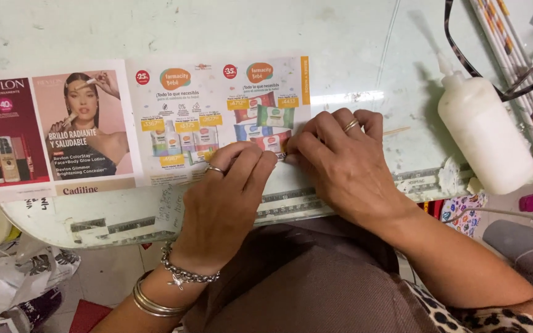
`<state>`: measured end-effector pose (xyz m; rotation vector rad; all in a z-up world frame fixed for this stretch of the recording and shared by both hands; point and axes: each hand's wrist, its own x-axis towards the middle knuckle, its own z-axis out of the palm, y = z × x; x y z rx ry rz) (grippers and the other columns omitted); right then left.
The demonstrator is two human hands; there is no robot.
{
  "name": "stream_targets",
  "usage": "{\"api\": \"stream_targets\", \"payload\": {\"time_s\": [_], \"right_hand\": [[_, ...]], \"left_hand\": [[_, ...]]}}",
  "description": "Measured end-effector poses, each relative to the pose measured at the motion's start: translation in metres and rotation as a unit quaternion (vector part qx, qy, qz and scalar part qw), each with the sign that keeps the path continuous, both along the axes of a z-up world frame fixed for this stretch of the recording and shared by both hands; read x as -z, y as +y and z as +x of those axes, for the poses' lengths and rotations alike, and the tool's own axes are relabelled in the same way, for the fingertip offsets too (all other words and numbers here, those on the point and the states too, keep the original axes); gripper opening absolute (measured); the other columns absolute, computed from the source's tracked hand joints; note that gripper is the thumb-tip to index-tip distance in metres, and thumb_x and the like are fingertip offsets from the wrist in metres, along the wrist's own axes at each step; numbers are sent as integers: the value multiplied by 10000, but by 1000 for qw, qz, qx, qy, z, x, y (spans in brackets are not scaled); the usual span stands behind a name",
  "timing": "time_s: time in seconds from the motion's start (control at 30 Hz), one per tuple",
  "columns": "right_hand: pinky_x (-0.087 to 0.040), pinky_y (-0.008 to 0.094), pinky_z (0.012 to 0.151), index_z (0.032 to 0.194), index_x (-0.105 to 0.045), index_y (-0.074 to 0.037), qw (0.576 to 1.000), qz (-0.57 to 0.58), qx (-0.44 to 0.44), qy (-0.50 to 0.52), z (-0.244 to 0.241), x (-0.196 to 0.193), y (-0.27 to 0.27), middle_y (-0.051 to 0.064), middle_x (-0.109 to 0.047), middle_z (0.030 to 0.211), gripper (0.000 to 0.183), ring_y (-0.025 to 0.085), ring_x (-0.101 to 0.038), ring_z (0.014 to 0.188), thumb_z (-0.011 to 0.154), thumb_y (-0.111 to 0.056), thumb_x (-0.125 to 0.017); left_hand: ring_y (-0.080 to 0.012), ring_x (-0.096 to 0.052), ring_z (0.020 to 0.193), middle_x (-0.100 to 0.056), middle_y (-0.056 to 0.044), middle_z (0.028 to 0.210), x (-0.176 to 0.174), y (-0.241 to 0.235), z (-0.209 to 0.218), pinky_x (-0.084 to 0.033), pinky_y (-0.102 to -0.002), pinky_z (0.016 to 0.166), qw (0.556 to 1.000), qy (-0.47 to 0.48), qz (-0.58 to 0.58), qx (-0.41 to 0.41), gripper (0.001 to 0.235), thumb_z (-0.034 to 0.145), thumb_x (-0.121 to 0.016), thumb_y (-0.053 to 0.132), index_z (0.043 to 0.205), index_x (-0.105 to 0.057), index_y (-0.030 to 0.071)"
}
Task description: Rolling a magazine page around a thin wooden stick to create a paper tube for crafting
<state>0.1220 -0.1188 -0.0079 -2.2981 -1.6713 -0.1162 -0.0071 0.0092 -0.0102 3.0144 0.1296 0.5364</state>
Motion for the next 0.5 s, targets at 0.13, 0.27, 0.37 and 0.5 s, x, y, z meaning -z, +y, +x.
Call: {"api": "stream_targets", "payload": {"time_s": [0.13,0.27,0.37,0.5], "right_hand": [[-278,401,742,999,-566,-134,999,-24,-14,-26,-6,3,-1,37,-543,943,253,258,-482,776,788,-5,-514],[-316,396,744,995,-546,-124,998,-17,-21,-49,-8,7,0,49,-521,941,122,244,-478,777,911,-89,-466],[-288,397,717,967,-544,-118,1000,-17,-14,-19,-5,6,0,54,-524,913,65,251,-471,760,916,-114,-504],[-277,395,735,889,-556,-124,1000,-27,12,-9,1,3,-3,36,-529,875,154,244,-466,765,937,-271,-546]], "left_hand": [[-103,-547,957,-524,51,931,0,-3,0,-418,-184,460,1000,3,26,-9,198,859,-606,5,1000,-569,138],[-121,-536,950,-507,47,898,-4,-4,2,-399,-184,416,999,25,20,-10,223,850,-574,-15,1024,-559,122],[-118,-539,944,-489,40,865,-2,-4,1,-377,-181,375,999,27,35,-9,206,856,-588,-15,1003,-554,124],[-80,-550,1043,-499,66,917,-6,-5,1,-422,-144,517,996,-5,86,-13,147,902,-554,24,984,-560,146]]}}
